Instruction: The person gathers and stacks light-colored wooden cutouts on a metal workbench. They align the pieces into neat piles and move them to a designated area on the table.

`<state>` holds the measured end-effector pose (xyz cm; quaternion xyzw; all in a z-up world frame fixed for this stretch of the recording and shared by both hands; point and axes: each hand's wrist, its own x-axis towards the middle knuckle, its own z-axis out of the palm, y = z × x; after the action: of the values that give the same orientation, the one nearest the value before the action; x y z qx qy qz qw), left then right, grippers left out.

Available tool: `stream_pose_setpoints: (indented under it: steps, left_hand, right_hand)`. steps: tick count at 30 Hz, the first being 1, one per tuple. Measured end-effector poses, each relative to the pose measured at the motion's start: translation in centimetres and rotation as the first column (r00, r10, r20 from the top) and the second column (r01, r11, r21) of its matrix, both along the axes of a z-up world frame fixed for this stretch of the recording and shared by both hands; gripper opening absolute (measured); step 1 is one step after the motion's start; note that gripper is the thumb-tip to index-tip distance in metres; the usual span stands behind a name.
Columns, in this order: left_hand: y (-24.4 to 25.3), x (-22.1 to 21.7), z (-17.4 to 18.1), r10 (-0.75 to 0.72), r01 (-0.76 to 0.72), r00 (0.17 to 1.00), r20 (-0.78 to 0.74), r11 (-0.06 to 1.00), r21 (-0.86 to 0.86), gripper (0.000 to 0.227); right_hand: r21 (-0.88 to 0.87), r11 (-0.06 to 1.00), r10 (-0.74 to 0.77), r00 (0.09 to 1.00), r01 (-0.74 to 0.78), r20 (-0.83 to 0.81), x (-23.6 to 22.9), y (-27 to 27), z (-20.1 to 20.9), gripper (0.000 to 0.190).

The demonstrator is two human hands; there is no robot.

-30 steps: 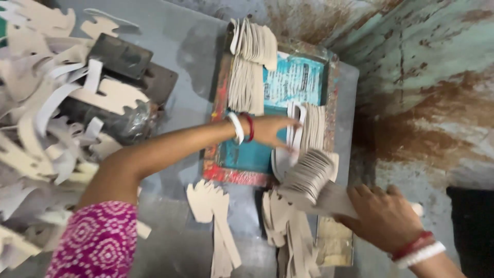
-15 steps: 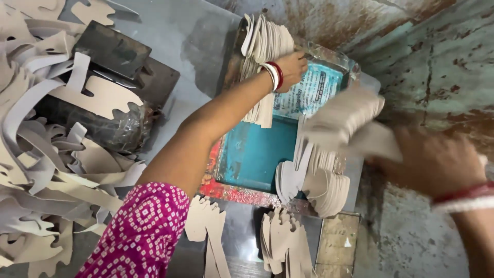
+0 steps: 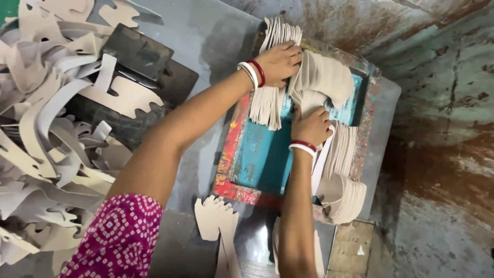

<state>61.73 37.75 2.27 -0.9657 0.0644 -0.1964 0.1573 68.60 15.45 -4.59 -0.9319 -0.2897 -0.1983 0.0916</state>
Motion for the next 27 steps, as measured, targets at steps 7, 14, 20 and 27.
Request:
stream_pose_setpoints:
  steps: [7,14,20,27]
  left_hand:
    - [0.8,-0.8,0.2,-0.061,0.07,0.996,0.059,0.985,-0.159,0.055]
    - [-0.8,1.7,-1.5,0.145,-0.144,0.989,0.026,0.988,-0.049,0.063]
    - [-1.9,3.5,-2.4,0.286,-0.281,0.958,-0.024,0.952,0.123,0.068]
    - [-2.4,4.3,-4.0,0.335,-0.332,0.942,0.023,0.918,0.219,0.076]
  right_hand:
    - [0.048,0.994,-0.092,0.98,0.102,-0.175,-0.1,0.6,0.7,0.074]
    - [0.053,0.995,-0.066,0.971,0.08,-0.228,-1.6,0.6,1.0,0.082]
    - [0.059,0.997,-0.024,0.913,0.052,-0.407,-1.1,0.5,3.7,0.099]
    - [0.322,0.943,0.066,0.901,0.084,-0.428,-0.6,1.4,3.0,0.108]
